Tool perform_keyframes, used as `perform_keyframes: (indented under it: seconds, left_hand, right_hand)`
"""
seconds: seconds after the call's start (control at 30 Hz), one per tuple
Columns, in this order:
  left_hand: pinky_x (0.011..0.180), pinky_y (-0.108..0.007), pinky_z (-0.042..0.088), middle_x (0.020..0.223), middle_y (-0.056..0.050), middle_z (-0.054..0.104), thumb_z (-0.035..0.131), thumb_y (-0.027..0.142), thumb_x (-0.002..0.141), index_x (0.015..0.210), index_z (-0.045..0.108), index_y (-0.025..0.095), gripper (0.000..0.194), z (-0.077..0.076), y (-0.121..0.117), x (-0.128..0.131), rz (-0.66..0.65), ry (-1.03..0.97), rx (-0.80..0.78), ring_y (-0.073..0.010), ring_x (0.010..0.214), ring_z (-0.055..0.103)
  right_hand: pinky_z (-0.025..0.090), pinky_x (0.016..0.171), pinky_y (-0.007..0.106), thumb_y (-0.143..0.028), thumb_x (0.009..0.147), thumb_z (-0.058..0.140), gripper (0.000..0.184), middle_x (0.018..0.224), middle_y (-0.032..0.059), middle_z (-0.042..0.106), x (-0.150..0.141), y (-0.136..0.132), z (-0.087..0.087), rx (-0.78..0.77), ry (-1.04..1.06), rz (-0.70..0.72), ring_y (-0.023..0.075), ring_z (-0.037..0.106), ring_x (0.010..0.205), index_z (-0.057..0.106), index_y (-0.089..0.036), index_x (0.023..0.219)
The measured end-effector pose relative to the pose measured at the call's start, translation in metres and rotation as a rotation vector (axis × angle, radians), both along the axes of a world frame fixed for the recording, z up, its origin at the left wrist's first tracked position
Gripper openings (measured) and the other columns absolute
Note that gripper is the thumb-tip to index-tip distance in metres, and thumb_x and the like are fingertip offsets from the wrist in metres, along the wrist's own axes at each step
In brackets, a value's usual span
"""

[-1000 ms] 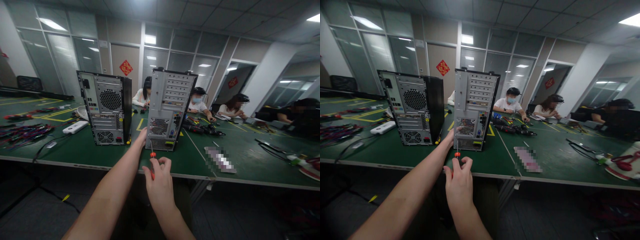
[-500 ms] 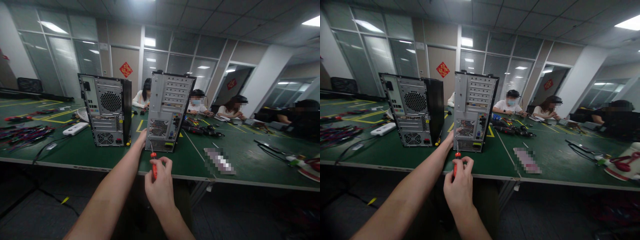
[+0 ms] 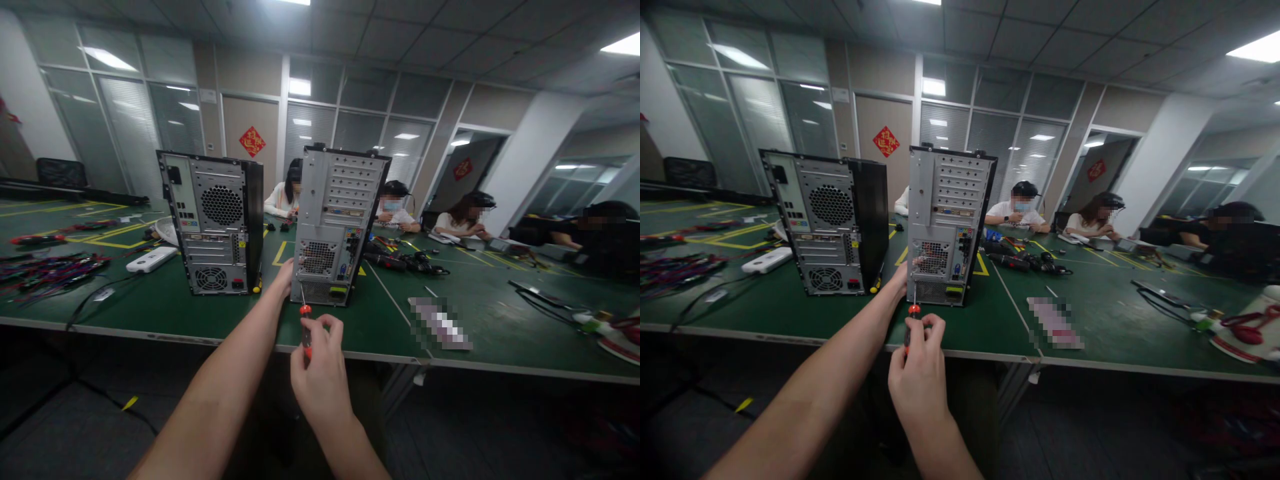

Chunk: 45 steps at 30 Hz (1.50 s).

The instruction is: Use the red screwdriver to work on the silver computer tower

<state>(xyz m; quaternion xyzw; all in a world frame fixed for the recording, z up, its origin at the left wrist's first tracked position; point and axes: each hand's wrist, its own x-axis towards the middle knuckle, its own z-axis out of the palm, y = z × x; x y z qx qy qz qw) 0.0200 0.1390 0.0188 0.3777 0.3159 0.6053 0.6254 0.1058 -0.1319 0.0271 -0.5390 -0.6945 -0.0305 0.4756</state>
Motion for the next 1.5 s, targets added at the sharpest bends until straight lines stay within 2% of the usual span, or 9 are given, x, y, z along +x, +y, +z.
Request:
perform_keyframes:
  seconds: [0.27,0.47,0.63,0.77,0.87,0.97,1.1,1.3,1.5]
  left_hand:
    - [0.082,-0.036,0.061,0.078,-0.006,0.076,0.086,0.028,0.073,0.106,0.074,0.014,0.038,0.0,0.0,0.0,0.011,-0.014,-0.016,-0.0234,0.083,0.076]
    - [0.082,-0.037,0.06,0.082,-0.008,0.077,0.084,0.028,0.072,0.104,0.074,0.014,0.037,-0.004,0.003,-0.001,-0.006,0.003,0.005,-0.0243,0.084,0.076]
    - [0.082,-0.036,0.06,0.083,-0.007,0.077,0.084,0.03,0.073,0.105,0.074,0.016,0.036,-0.006,0.005,-0.001,-0.019,-0.004,0.009,-0.0229,0.084,0.076]
    - [0.08,-0.036,0.06,0.084,-0.006,0.077,0.083,0.031,0.074,0.109,0.073,0.015,0.04,-0.007,0.006,-0.002,-0.036,-0.002,0.023,-0.0223,0.081,0.075]
    - [0.077,-0.035,0.059,0.083,-0.007,0.077,0.082,0.029,0.075,0.105,0.073,0.014,0.035,-0.006,0.005,-0.002,-0.004,0.012,0.011,-0.0224,0.08,0.075]
    - [0.078,-0.035,0.06,0.083,-0.007,0.077,0.083,0.028,0.075,0.102,0.073,0.014,0.032,-0.004,0.002,-0.001,0.009,0.009,-0.001,-0.0233,0.083,0.075]
    - [0.081,-0.035,0.06,0.083,-0.007,0.077,0.086,0.029,0.073,0.106,0.074,0.015,0.038,-0.001,-0.001,0.0,0.0,-0.008,-0.006,-0.0231,0.085,0.075]
    - [0.081,-0.036,0.061,0.083,-0.008,0.077,0.088,0.033,0.072,0.11,0.074,0.014,0.045,-0.002,0.001,-0.001,-0.022,-0.013,0.011,-0.0231,0.083,0.075]
    - [0.08,-0.037,0.061,0.079,-0.007,0.076,0.086,0.034,0.073,0.107,0.073,0.014,0.042,-0.003,0.0,0.0,-0.017,-0.009,0.01,-0.0227,0.08,0.075]
  right_hand:
    - [0.051,0.059,0.027,-0.038,0.108,0.047,0.031,0.085,0.0061,0.068,-0.001,0.004,-0.004,-0.024,-0.14,-0.204,0.0201,0.07,0.069,0.068,-0.017,0.117]
    - [0.057,0.068,0.032,-0.021,0.1,0.05,0.026,0.12,0.0148,0.059,0.0,0.006,-0.004,0.053,-0.103,-0.087,0.019,0.069,0.079,0.069,-0.018,0.117]
    - [0.059,0.081,0.033,-0.023,0.104,0.05,0.02,0.117,0.0111,0.06,-0.005,0.009,-0.007,0.085,0.083,-0.031,0.0194,0.069,0.093,0.07,-0.021,0.104]
    - [0.059,0.093,0.039,-0.015,0.09,0.06,0.023,0.12,0.0126,0.055,-0.008,0.005,-0.005,0.06,0.19,-0.03,0.0247,0.067,0.108,0.065,-0.019,0.112]
    - [0.06,0.082,0.035,-0.012,0.091,0.054,0.028,0.118,0.0125,0.058,-0.007,0.003,-0.007,0.038,0.083,-0.029,0.0234,0.069,0.099,0.061,-0.02,0.117]
    - [0.056,0.067,0.03,-0.025,0.104,0.049,0.015,0.101,0.0088,0.065,-0.003,0.004,-0.008,0.001,-0.021,-0.094,0.0217,0.071,0.082,0.061,-0.019,0.112]
    - [0.049,0.058,0.027,-0.038,0.108,0.049,0.023,0.079,0.0034,0.065,0.001,0.005,0.0,-0.072,-0.073,-0.17,0.02,0.068,0.066,0.061,-0.019,0.103]
    - [0.056,0.069,0.032,-0.017,0.094,0.052,0.023,0.118,0.0114,0.056,0.0,0.004,0.001,0.026,-0.072,-0.064,0.0182,0.068,0.08,0.064,-0.02,0.114]
    - [0.051,0.058,0.027,-0.033,0.106,0.051,0.017,0.096,0.0066,0.059,-0.001,0.01,-0.006,0.092,-0.05,-0.163,0.0187,0.066,0.074,0.059,-0.019,0.103]
